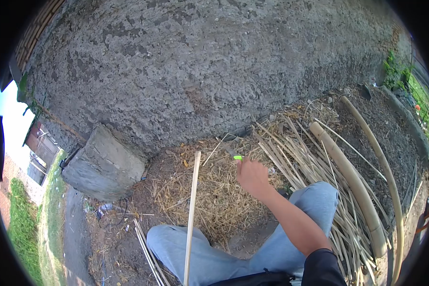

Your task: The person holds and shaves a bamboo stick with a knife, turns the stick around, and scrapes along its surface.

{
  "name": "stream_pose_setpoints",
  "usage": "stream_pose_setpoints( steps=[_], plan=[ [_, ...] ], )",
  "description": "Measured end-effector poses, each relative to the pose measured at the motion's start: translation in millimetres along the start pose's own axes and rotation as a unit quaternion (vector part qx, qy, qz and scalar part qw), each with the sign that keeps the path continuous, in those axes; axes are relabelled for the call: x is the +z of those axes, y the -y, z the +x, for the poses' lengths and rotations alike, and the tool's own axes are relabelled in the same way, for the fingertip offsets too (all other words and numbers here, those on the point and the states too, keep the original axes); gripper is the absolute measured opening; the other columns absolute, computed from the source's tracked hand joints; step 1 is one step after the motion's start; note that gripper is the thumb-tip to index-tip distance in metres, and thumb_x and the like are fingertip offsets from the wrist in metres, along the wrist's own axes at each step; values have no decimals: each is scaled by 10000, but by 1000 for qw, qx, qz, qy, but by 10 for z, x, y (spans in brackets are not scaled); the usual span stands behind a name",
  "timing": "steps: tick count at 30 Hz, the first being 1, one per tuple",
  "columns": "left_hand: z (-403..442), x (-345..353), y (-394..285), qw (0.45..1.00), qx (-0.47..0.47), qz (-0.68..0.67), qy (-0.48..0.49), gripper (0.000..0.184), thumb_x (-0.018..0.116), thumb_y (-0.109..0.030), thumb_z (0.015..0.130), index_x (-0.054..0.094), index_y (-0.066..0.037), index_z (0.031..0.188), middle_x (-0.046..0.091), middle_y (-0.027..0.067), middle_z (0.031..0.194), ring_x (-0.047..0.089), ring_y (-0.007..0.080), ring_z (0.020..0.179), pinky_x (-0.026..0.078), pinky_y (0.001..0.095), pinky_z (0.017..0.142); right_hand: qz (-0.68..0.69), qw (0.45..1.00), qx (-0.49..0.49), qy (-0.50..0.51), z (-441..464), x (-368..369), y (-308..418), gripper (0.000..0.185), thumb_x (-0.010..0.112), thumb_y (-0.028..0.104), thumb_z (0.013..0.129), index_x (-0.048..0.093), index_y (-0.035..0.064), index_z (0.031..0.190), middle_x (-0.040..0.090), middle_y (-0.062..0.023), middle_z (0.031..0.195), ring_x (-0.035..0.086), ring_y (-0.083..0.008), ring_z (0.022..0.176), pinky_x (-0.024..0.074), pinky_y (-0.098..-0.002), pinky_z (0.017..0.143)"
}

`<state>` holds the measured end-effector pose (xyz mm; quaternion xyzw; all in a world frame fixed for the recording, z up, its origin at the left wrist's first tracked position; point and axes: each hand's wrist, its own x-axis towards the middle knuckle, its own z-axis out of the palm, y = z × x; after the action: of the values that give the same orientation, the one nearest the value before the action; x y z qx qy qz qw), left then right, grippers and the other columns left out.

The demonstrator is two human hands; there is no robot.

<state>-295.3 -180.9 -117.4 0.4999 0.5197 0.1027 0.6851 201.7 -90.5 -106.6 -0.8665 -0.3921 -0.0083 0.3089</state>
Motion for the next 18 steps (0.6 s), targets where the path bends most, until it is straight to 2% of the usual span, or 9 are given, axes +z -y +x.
stream_pose_setpoints(
  steps=[3,8,10,11,13,14,16,17,18],
  plan=[
    [95,161,-72,996,43,52,-61,468,523,-439,1019,483,-142,660,401,-66,543,335,37,440,231,219,396,32,999,-9,-20,-109,-180,2,368,504,313,1004,644,-17,921,651,-225,686,663,-404,637,519,-518,580],
    [220,63,5,999,31,32,-30,413,528,-384,1014,512,-136,685,434,-65,555,365,44,458,257,225,412,106,994,21,24,-135,-453,-34,392,552,348,987,671,-6,868,612,-190,624,614,-345,552,459,-487,540],
    [332,-15,123,979,78,157,-107,385,527,-333,1010,532,-95,707,448,-38,567,418,73,488,313,263,431,239,969,47,43,-117,-552,35,446,607,387,965,635,-11,765,549,-142,565,520,-271,488,395,-444,506],
    [263,82,-183,940,198,245,-130,342,495,-295,1007,565,-50,779,508,56,583,519,191,518,394,357,481,239,969,45,43,-114,-564,40,446,607,387,965,635,-11,765,549,-142,565,520,-271,488,395,-444,506],
    [195,116,-625,884,194,363,-221,305,472,-279,1000,588,-18,891,584,183,658,598,371,610,441,473,568,281,960,15,3,-151,-559,49,456,652,382,947,596,-13,726,493,-108,535,443,-219,478,353,-417,491],
    [178,105,-828,850,190,427,-245,289,468,-298,999,605,-44,1014,637,258,767,619,469,723,461,530,614,281,960,10,4,-193,-570,72,456,652,382,947,596,-13,726,493,-108,535,443,-219,478,353,-417,491],
    [271,51,-1113,806,168,481,-300,293,469,-315,1002,604,-107,1157,669,248,807,652,463,780,501,549,663,345,938,-11,-30,-283,-642,148,428,663,340,946,578,-13,720,469,-100,527,404,-203,474,328,-406,483],
    [200,179,-1508,835,119,456,-286,284,471,-310,1001,631,-101,1107,671,238,787,655,458,765,501,555,671,343,939,-22,-31,-329,-676,184,394,674,298,941,587,-11,713,496,-118,544,464,-223,461,346,-394,463],
    [247,243,-1727,838,121,442,-296,284,471,-310,1001,631,-101,1107,671,238,787,655,458,765,501,555,671,341,939,-39,-28,-383,-711,205,394,674,298,941,587,-11,713,496,-118,544,464,-223,461,346,-394,463]
  ],
)
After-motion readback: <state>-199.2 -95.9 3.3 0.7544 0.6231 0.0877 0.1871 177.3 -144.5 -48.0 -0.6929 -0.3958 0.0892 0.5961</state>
